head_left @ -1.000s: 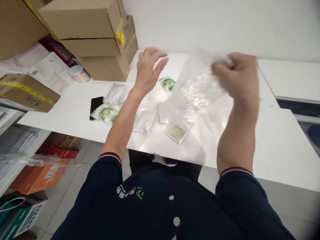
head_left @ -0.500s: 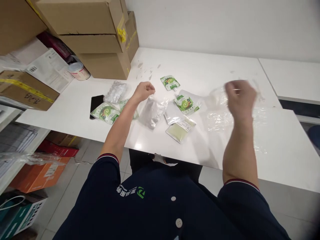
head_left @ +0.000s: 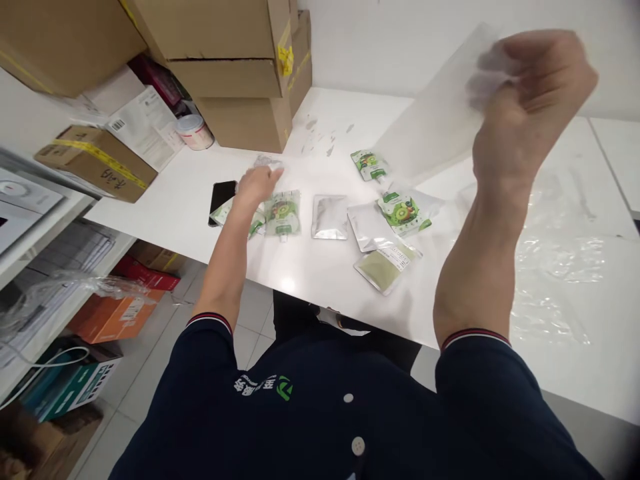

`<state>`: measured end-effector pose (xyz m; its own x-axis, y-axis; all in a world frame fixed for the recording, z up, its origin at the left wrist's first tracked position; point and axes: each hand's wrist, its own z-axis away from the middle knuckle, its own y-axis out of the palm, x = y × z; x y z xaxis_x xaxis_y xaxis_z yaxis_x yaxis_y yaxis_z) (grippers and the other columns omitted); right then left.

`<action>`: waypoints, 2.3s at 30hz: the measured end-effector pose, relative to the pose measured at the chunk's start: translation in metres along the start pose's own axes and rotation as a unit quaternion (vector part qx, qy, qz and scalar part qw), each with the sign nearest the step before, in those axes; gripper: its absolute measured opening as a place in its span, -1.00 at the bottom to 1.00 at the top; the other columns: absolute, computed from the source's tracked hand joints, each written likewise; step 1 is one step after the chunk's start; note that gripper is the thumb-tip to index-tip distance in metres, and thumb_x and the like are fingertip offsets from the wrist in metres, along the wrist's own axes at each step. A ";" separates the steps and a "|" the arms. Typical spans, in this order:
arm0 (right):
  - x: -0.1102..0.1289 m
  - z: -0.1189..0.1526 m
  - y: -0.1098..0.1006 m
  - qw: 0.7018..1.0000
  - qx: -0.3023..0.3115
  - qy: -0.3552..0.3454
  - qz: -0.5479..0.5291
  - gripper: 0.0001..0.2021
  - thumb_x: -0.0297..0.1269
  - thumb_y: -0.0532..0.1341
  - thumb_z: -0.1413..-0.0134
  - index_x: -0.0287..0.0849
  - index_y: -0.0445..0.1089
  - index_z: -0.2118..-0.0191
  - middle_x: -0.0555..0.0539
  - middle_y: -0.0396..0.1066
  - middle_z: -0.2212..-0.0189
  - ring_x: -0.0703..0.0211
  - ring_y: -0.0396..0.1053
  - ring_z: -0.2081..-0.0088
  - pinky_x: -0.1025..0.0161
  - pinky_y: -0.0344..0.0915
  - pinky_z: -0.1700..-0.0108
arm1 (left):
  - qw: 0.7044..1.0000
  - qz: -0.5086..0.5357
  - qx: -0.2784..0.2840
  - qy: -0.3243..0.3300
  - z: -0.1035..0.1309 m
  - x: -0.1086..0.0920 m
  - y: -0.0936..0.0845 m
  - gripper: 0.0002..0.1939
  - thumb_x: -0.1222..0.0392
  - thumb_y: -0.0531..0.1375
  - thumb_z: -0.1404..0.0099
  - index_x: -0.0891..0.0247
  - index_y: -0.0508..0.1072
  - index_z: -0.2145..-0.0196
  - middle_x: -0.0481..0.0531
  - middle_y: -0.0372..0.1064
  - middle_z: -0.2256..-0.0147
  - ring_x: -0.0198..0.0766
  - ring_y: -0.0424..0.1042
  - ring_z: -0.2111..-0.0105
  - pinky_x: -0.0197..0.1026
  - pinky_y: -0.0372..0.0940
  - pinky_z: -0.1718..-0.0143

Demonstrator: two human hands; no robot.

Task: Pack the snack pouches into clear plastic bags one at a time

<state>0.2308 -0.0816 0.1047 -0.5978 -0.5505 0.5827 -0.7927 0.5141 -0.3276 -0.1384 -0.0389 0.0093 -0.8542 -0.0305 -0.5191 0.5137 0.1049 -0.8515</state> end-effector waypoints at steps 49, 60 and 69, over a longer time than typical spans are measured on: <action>-0.002 0.020 0.060 0.957 0.237 0.123 0.112 -0.58 0.13 0.27 -0.04 -0.13 0.43 0.18 -0.05 0.35 0.50 0.01 0.37 0.34 0.02 0.30 0.22 | 0.962 0.026 -0.167 0.216 -0.024 -0.027 -0.030 -0.51 -0.21 -0.11 -0.45 0.20 0.39 0.29 0.05 0.38 0.36 -0.13 0.43 0.10 -0.08 0.21 -0.08; -0.041 -0.016 0.047 0.990 0.045 0.097 0.089 -0.79 -0.38 0.11 -0.16 -0.09 0.17 0.50 0.04 0.16 0.55 0.25 0.11 0.45 0.20 0.11 0.31 | 0.984 -0.034 -0.062 0.166 -0.004 -0.010 -0.056 -0.51 -0.16 -0.09 -0.43 0.21 0.49 0.11 0.05 0.46 0.18 -0.14 0.41 0.06 -0.11 0.24 -0.04; -0.027 -0.035 -0.010 0.992 -0.092 0.049 0.070 -0.65 -0.27 0.03 -0.31 0.01 -0.15 0.48 0.01 -0.02 0.41 0.18 0.14 0.26 0.09 0.08 0.10 | 0.930 -0.316 0.144 -0.117 0.103 0.074 -0.039 -0.27 -0.07 0.22 -0.17 0.08 0.17 -0.27 0.34 0.12 -0.21 0.28 0.26 -0.10 0.17 0.27 0.02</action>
<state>0.2592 -0.0491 0.1187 -0.6798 -0.4031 0.6127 -0.6616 0.6975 -0.2751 -0.2130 -0.1479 -0.0037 -0.9693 -0.2153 0.1189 -0.0561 -0.2771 -0.9592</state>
